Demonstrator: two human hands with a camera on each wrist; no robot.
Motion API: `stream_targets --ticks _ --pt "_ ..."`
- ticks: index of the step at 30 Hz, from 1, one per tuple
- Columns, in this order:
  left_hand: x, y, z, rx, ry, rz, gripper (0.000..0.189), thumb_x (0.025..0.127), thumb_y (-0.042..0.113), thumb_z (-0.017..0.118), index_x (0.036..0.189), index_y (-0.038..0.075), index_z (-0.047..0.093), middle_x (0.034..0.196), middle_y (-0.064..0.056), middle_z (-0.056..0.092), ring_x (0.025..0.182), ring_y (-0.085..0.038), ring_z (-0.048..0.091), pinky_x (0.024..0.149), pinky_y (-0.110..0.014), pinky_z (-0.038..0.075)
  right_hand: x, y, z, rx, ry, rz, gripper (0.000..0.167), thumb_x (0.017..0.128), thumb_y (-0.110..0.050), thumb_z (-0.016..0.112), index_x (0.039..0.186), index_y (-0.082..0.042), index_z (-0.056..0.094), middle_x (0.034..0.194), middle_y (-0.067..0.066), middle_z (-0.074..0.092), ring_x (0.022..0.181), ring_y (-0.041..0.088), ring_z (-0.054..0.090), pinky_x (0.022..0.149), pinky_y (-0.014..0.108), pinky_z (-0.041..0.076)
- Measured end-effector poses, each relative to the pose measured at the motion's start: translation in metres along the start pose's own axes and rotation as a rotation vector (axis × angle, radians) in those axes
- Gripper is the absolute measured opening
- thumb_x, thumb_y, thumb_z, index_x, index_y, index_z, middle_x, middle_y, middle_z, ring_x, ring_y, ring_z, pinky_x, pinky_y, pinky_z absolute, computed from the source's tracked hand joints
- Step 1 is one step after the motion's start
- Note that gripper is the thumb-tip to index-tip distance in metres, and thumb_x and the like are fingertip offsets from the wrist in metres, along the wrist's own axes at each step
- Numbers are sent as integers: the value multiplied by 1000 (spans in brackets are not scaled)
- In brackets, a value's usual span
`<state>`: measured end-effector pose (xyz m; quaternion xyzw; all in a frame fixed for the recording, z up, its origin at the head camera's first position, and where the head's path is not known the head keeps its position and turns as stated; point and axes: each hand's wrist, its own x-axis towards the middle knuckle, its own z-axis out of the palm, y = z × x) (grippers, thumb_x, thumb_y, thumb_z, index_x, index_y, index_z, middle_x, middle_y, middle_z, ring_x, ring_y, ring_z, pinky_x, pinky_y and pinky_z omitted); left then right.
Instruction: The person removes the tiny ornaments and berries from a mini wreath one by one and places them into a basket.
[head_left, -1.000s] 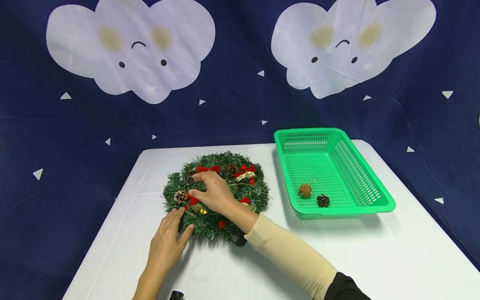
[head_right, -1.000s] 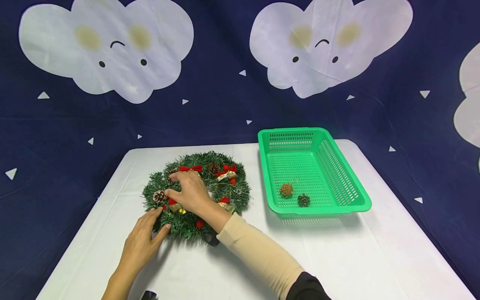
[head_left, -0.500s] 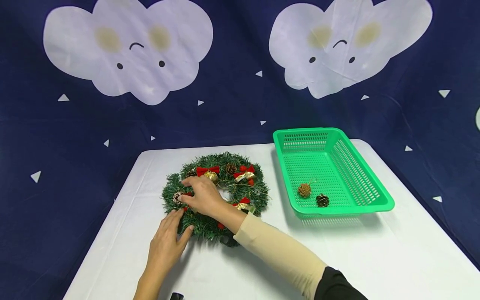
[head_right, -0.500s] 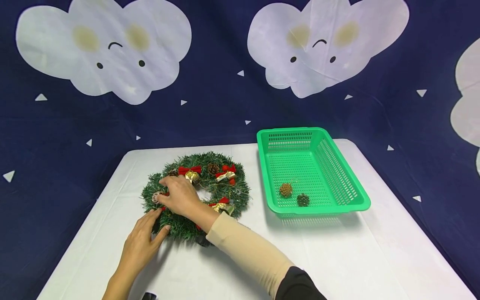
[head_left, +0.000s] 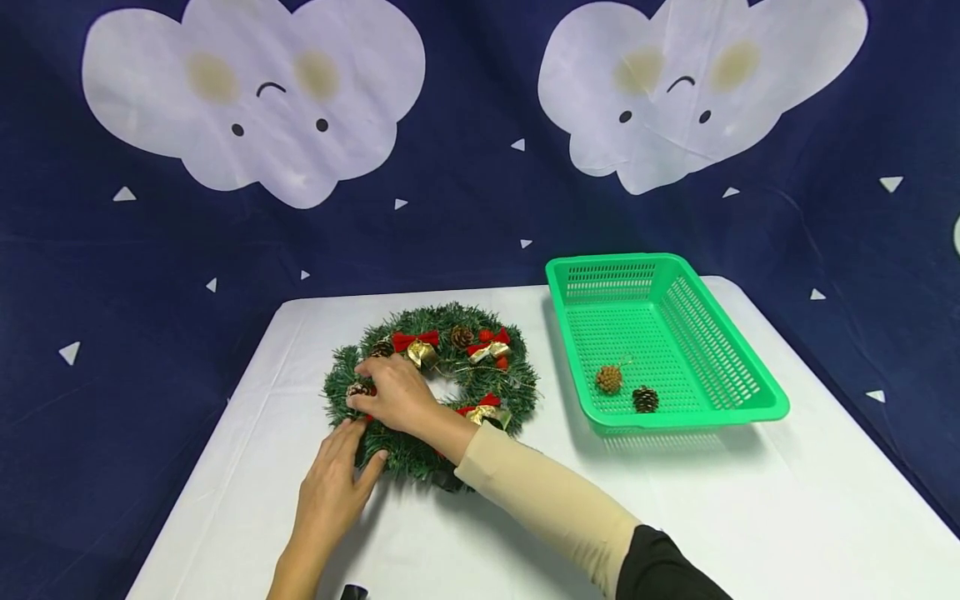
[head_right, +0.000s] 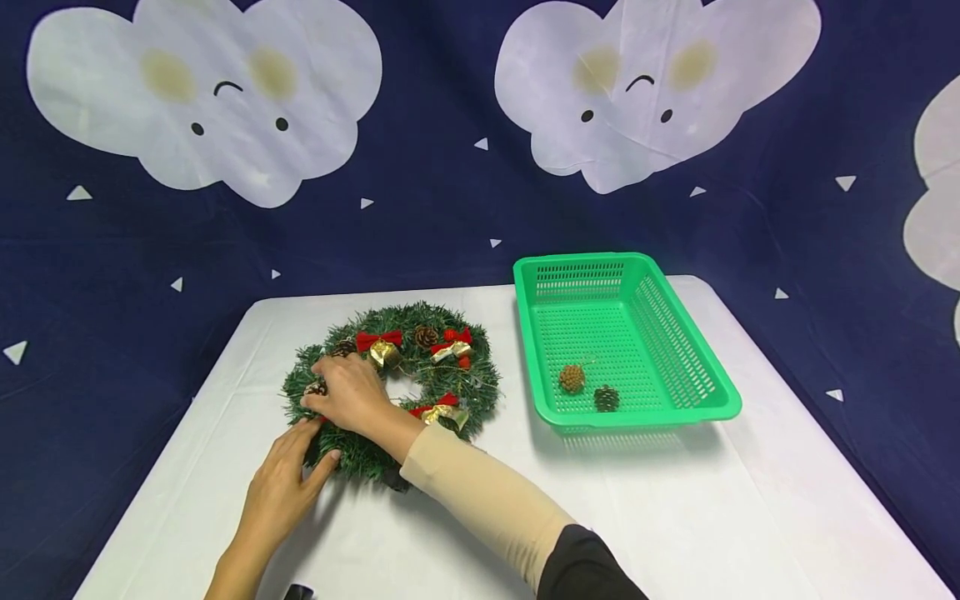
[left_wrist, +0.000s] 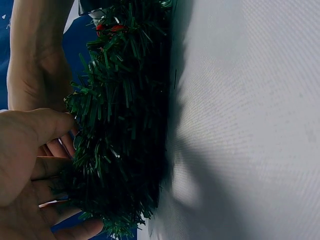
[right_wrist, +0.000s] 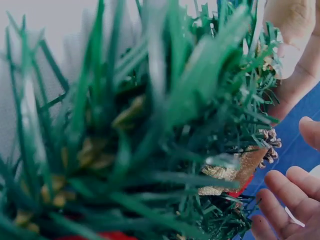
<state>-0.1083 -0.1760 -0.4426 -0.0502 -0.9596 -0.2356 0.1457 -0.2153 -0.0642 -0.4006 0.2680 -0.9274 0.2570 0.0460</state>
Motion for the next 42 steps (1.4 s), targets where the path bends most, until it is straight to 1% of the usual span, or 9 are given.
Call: stream_targets --ticks 4,6,10,14,20,25,36,42 --pt "0 -1 0 1 -3 -7 59 88 30 66 133 -2 50 137 -21 52 132 -36 42 99 -57 43 2 1 4 -15 11 -36 45 87 -43 65 125 -21 60 118 -8 66 101 12 58 88 27 49" --pt "1 -1 0 1 -6 -11 59 88 30 66 134 -2 49 137 -21 51 133 -36 42 99 -57 43 2 1 5 -27 14 -46 44 87 -42 65 124 -20 60 118 -7 66 101 12 58 90 27 48" --pt "0 0 0 -3 -17 -22 60 88 30 66 135 -2 48 139 -21 50 133 -36 41 100 -57 42 3 1 8 -54 16 -46 43 87 -42 65 123 -21 60 118 -8 66 101 12 58 95 29 46" --pt "0 0 0 -2 -21 -25 60 88 31 65 136 -2 47 140 -21 49 133 -36 41 100 -57 42 3 1 10 -67 7 -32 42 86 -42 66 123 -21 61 119 -8 66 101 13 58 95 29 46" --pt "0 0 0 -6 -18 -24 61 89 32 65 136 -1 47 140 -21 48 133 -35 41 100 -57 42 4 2 13 -89 -13 -10 42 87 -42 65 123 -22 60 124 -7 64 106 14 57 98 31 45" --pt "0 -1 0 -9 -13 -21 60 88 31 65 136 -1 48 140 -21 49 133 -35 41 100 -57 42 5 4 15 -110 -21 -12 42 87 -42 64 124 -22 60 125 -6 63 109 15 57 100 32 45" --pt "0 -1 0 0 16 -3 59 88 31 66 133 -3 50 138 -21 51 131 -35 43 101 -55 42 5 5 17 -118 -43 -7 43 88 -43 63 126 -23 58 127 -7 62 109 15 56 99 33 45" --pt "0 0 -1 2 9 -7 59 88 31 65 134 -3 49 138 -21 50 131 -36 43 101 -56 42 4 5 17 -104 -30 -18 42 89 -42 62 125 -22 59 127 -6 62 111 15 57 101 34 44"
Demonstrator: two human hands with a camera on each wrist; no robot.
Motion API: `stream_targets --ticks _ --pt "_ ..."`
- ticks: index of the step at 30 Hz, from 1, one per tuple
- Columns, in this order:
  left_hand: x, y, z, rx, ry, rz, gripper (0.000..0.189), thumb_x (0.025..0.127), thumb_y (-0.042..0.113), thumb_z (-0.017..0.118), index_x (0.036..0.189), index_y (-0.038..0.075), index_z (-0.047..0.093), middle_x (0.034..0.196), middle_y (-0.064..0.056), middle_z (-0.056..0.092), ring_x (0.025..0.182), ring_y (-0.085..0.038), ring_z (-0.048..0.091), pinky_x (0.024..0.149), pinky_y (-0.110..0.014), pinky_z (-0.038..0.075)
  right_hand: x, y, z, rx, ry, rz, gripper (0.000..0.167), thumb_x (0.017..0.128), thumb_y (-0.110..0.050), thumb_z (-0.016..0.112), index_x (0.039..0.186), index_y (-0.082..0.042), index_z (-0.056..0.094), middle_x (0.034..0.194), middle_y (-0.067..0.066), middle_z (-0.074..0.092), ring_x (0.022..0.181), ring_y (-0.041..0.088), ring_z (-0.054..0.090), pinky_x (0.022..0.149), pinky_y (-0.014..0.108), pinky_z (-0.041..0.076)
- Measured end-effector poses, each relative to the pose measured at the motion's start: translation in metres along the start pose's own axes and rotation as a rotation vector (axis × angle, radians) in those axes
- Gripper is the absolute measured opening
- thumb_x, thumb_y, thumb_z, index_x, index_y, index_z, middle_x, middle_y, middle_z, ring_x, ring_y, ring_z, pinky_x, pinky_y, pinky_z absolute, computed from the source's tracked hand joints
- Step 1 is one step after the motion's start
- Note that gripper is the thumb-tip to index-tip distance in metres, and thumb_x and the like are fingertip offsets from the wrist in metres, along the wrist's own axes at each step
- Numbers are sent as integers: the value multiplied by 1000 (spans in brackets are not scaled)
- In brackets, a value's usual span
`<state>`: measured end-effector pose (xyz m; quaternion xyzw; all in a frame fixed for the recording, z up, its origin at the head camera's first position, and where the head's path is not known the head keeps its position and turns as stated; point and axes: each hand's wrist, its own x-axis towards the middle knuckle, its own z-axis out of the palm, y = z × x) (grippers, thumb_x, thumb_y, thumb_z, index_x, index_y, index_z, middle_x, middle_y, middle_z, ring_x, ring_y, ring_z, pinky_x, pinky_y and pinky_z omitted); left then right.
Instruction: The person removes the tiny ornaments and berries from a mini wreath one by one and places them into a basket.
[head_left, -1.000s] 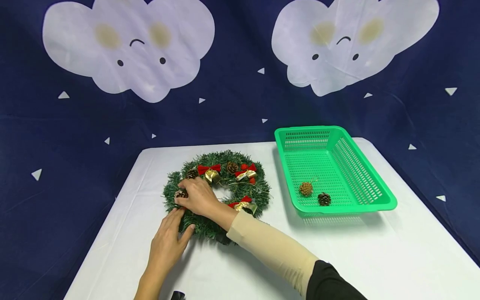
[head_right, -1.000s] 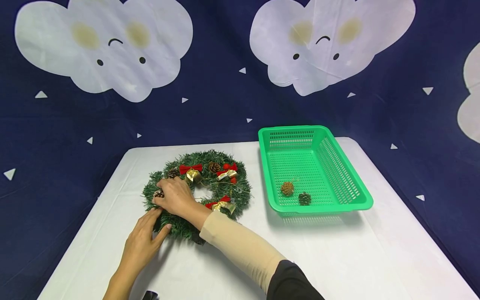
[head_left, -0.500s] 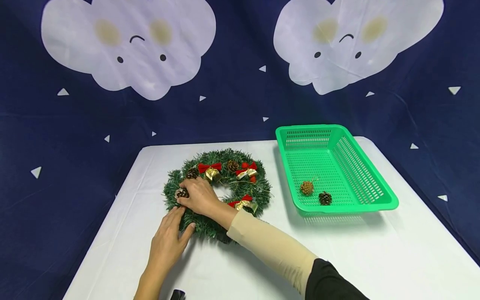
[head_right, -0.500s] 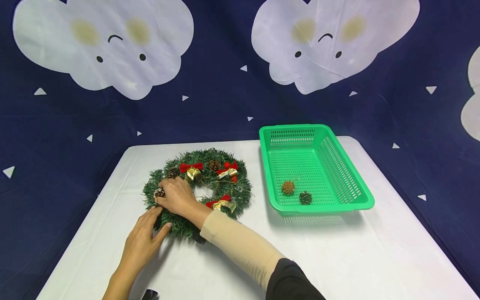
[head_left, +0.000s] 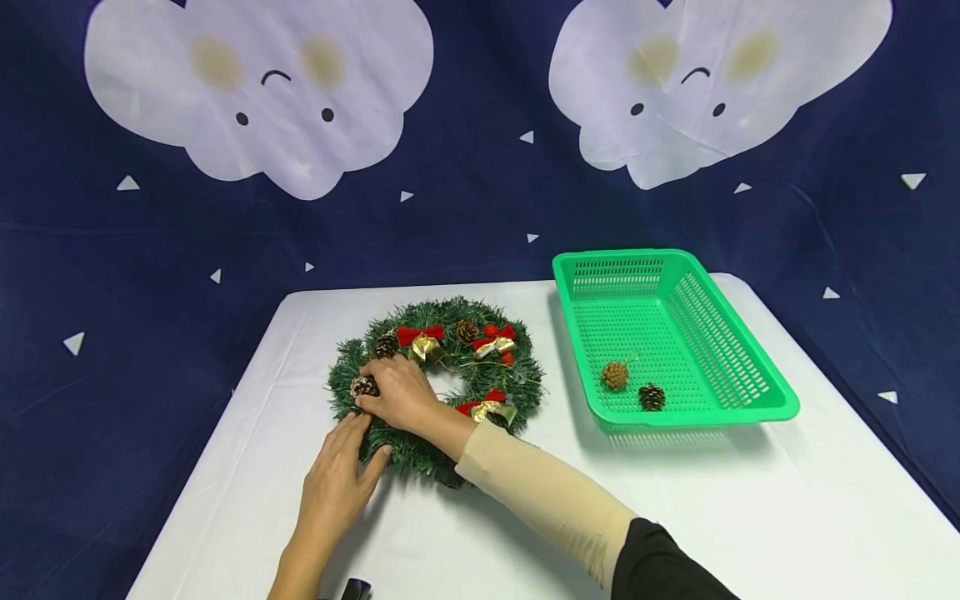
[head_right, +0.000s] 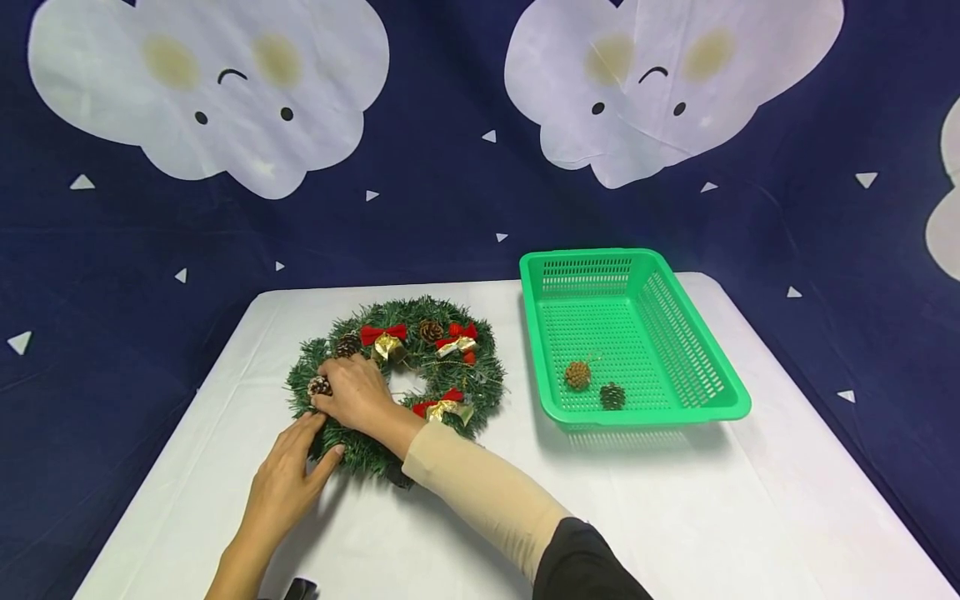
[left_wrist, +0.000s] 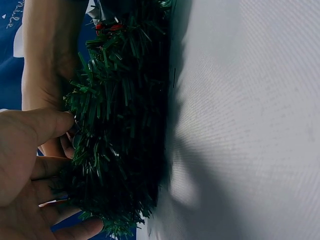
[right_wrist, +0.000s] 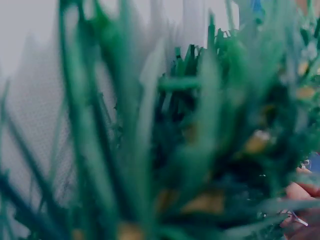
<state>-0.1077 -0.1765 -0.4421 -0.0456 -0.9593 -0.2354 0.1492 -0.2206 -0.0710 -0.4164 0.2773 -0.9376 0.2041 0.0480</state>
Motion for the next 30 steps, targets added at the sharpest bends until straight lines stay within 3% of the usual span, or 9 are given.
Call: stream_targets --ticks 10,20,25,30 --pt "1 1 -1 -8 -10 -2 59 89 31 64 137 1 47 139 -19 51 133 -35 42 99 -57 43 -4 6 -13 100 63 12 42 88 -40 64 125 -22 59 129 -4 61 120 18 55 103 35 45" --pt "1 0 0 -12 20 15 59 89 30 65 137 1 47 137 -19 52 132 -35 43 100 -57 42 -16 14 -42 254 97 60 44 88 -38 65 128 -22 57 140 4 53 135 28 43 110 48 37" --pt "0 1 1 -15 30 13 59 89 31 64 137 2 47 137 -19 52 131 -35 43 99 -58 42 -23 19 -54 308 127 53 45 88 -36 65 129 -20 57 138 2 54 136 28 41 111 50 36" --pt "-1 0 2 -17 45 13 59 88 30 65 136 2 48 137 -19 52 131 -35 44 99 -57 43 -30 27 -65 337 165 41 45 88 -35 66 129 -19 57 131 0 59 126 22 50 104 43 44"
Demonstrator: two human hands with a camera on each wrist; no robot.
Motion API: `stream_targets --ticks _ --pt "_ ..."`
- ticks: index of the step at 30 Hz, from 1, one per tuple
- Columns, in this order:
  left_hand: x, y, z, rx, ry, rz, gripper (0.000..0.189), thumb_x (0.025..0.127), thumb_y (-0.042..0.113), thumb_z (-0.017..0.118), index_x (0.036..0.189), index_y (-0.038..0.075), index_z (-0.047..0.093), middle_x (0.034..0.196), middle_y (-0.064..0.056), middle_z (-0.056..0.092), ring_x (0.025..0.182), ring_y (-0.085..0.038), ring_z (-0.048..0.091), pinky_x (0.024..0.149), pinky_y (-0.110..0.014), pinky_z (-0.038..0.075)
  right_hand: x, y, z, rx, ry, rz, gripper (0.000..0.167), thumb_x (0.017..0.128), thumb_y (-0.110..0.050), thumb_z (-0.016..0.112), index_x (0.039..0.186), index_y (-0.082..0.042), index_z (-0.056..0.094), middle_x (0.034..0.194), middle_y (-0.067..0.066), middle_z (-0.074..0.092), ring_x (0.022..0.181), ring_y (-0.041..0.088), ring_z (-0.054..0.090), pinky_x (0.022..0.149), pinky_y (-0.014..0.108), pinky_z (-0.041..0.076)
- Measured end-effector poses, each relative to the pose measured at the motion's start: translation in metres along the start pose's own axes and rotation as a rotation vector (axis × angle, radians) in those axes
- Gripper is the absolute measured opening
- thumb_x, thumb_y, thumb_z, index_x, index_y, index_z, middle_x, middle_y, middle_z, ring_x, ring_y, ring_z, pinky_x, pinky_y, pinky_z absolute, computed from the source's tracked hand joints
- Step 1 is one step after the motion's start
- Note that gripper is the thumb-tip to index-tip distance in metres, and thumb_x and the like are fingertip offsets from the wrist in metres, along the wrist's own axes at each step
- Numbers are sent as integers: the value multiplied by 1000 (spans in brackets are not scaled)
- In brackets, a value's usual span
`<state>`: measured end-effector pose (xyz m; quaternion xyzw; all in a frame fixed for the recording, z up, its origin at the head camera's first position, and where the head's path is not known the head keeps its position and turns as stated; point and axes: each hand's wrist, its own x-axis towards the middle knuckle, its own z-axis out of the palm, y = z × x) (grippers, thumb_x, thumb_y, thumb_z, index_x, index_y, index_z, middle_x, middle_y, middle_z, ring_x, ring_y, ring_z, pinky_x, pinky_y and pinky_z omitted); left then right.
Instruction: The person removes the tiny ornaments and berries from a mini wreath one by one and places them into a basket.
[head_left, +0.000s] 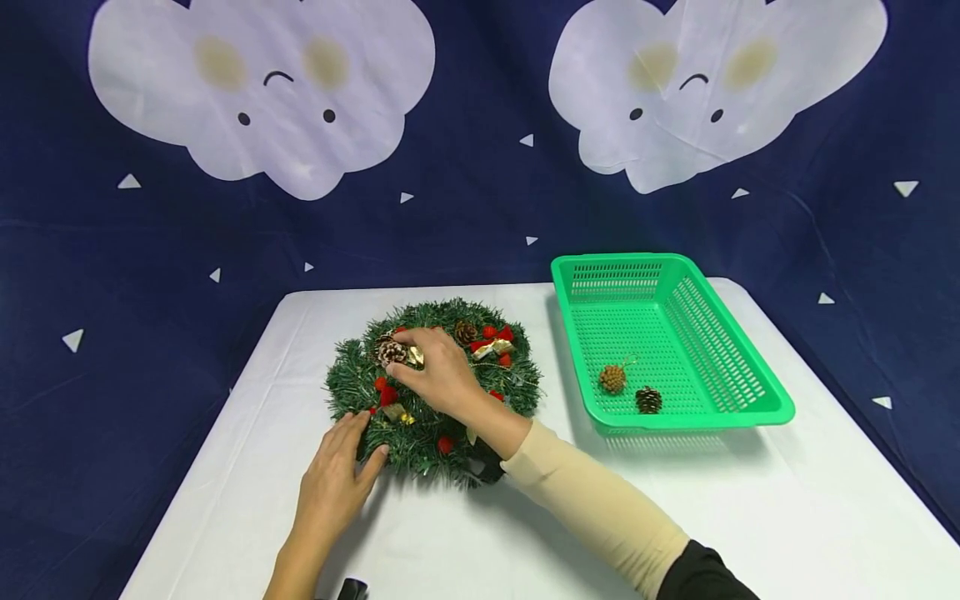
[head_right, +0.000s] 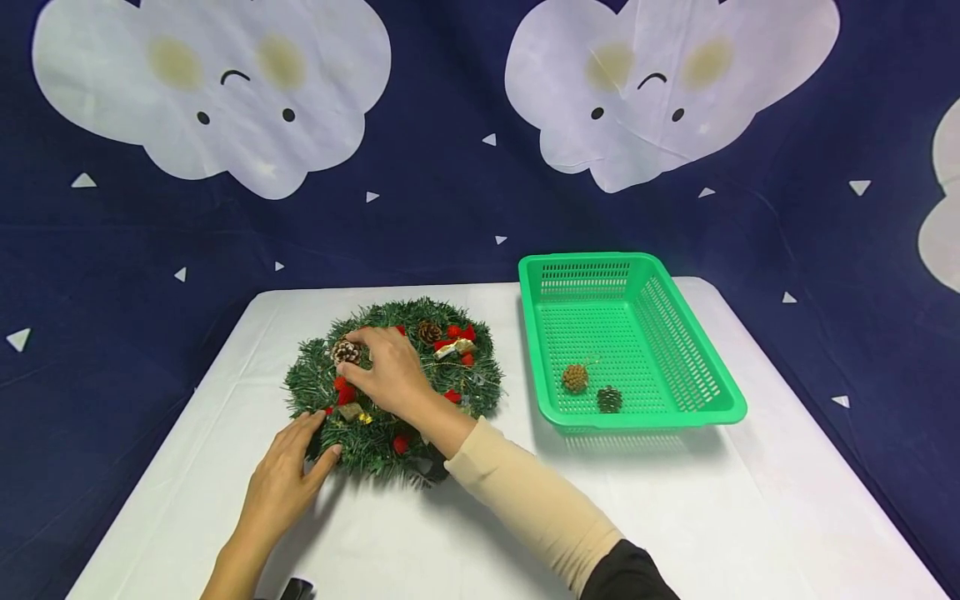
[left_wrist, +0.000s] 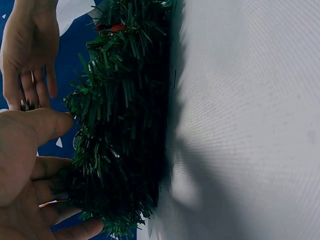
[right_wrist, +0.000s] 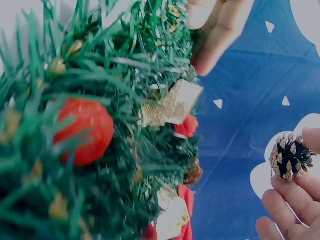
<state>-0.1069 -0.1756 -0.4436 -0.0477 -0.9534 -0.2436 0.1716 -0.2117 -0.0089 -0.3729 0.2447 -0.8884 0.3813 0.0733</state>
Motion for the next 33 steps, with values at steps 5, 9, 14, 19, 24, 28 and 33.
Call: stream_targets --ticks 5,9,14,19,24,28,33 --pt "-1 0 -1 0 15 5 58 87 29 66 135 1 49 136 -19 53 130 -35 45 99 -57 43 -5 7 -10 34 27 4 45 87 -35 67 129 -18 57 130 0 60 125 21 51 102 43 46" --pt "-1 0 -1 0 12 5 59 87 29 66 136 1 48 136 -20 53 130 -36 45 99 -57 43 -12 14 -20 54 61 -1 46 86 -34 68 128 -17 58 128 1 61 126 24 51 103 45 44" --pt "-1 0 -1 2 16 6 59 87 29 66 136 1 48 136 -19 53 130 -35 45 100 -57 42 -20 24 -32 80 100 17 46 85 -32 70 126 -16 59 124 3 62 117 22 56 96 42 49" --pt "0 0 -1 2 20 14 59 87 29 66 135 1 49 136 -19 53 130 -35 45 101 -56 42 -29 32 -45 118 142 74 44 84 -32 71 125 -18 59 121 4 62 114 22 57 95 43 49" --pt "0 0 -1 1 22 15 59 87 29 66 135 0 49 135 -19 54 130 -35 45 101 -56 42 -38 41 -59 184 197 54 41 85 -26 70 122 -15 61 118 9 63 112 27 58 96 48 47" --pt "0 0 -2 3 22 14 58 87 29 66 135 0 49 135 -19 54 130 -36 45 101 -56 42 -44 49 -67 206 238 43 40 84 -23 71 122 -12 61 118 12 63 112 30 58 95 50 47" --pt "0 1 -2 -1 3 1 59 88 30 65 136 1 48 136 -19 53 131 -36 44 102 -56 41 -51 56 -78 186 284 34 40 83 -19 72 120 -9 62 118 13 64 112 31 58 95 48 47"
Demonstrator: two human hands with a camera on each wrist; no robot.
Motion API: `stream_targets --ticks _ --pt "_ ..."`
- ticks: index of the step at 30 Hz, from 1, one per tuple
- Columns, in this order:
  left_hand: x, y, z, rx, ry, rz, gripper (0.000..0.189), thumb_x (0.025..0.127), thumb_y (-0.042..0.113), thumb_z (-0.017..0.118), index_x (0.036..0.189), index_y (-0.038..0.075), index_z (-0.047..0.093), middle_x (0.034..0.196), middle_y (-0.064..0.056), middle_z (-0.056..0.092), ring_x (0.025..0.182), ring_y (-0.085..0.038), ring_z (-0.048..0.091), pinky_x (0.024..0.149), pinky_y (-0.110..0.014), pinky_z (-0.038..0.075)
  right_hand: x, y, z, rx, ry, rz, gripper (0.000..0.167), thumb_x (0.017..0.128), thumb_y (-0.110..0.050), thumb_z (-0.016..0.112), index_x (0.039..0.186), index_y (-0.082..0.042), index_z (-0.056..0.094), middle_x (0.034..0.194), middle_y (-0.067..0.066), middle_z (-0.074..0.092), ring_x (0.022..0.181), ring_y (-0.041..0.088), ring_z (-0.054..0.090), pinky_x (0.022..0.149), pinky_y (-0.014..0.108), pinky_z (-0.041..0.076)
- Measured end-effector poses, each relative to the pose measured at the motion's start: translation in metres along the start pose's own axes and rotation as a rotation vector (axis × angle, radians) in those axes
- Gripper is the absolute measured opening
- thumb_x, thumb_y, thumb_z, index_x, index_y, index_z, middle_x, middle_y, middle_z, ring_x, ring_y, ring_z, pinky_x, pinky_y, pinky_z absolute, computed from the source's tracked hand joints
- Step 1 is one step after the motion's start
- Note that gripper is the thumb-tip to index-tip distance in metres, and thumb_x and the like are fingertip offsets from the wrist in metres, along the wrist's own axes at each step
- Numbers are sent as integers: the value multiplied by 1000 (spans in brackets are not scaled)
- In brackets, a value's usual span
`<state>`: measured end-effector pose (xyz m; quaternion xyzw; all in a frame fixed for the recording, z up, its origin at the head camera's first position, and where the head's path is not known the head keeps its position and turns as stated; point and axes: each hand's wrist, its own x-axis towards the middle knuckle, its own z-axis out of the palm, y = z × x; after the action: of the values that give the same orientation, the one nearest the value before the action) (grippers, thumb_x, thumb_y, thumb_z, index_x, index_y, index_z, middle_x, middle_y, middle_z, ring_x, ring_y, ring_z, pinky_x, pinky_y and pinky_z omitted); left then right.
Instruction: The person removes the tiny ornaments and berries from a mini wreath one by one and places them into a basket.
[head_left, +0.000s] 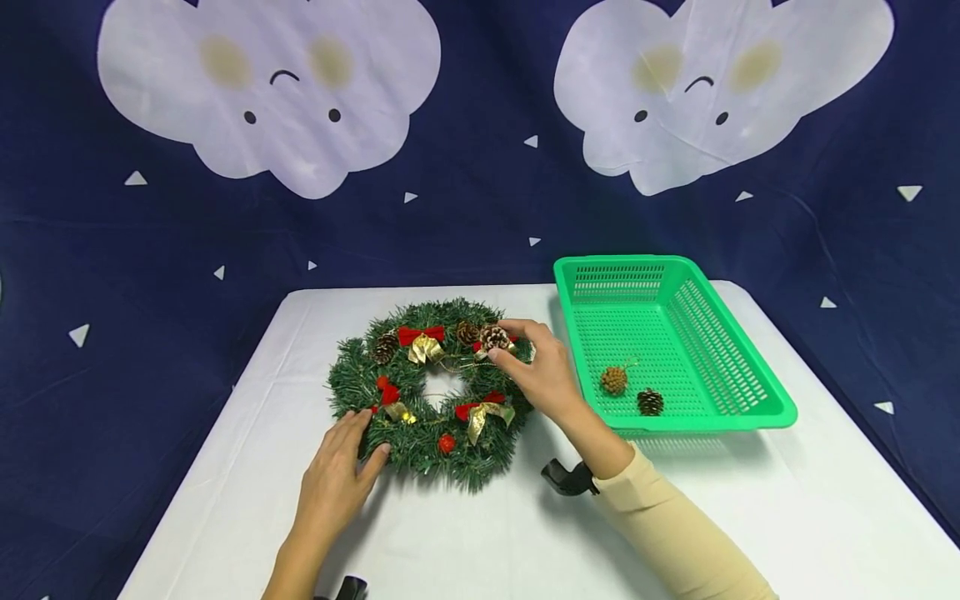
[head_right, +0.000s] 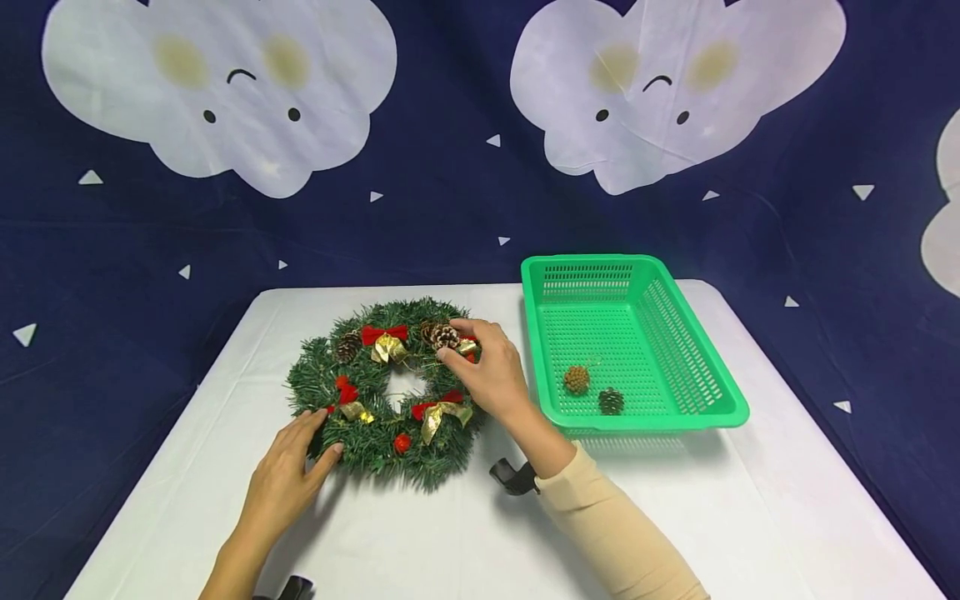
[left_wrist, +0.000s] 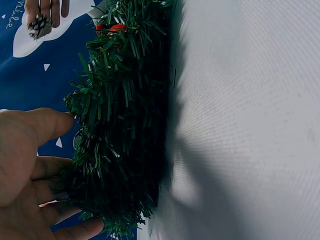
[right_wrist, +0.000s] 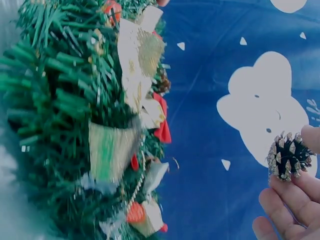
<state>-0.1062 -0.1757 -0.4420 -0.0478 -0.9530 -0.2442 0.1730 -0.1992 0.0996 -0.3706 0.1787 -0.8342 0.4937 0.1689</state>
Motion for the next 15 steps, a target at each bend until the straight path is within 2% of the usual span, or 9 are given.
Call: stream_targets --ticks 8,15 --pt "0 0 1 1 3 0 59 88 30 65 136 1 48 136 -19 53 131 -36 44 102 -56 41 -4 7 -26 15 17 96 44 84 -25 71 124 -12 59 125 10 61 121 29 53 106 49 39" --pt "0 0 2 -1 13 5 59 88 30 65 136 1 48 136 -20 53 130 -35 44 101 -56 42 -9 18 -45 -5 59 128 48 84 -29 71 127 -12 58 128 9 60 122 28 53 103 51 41"
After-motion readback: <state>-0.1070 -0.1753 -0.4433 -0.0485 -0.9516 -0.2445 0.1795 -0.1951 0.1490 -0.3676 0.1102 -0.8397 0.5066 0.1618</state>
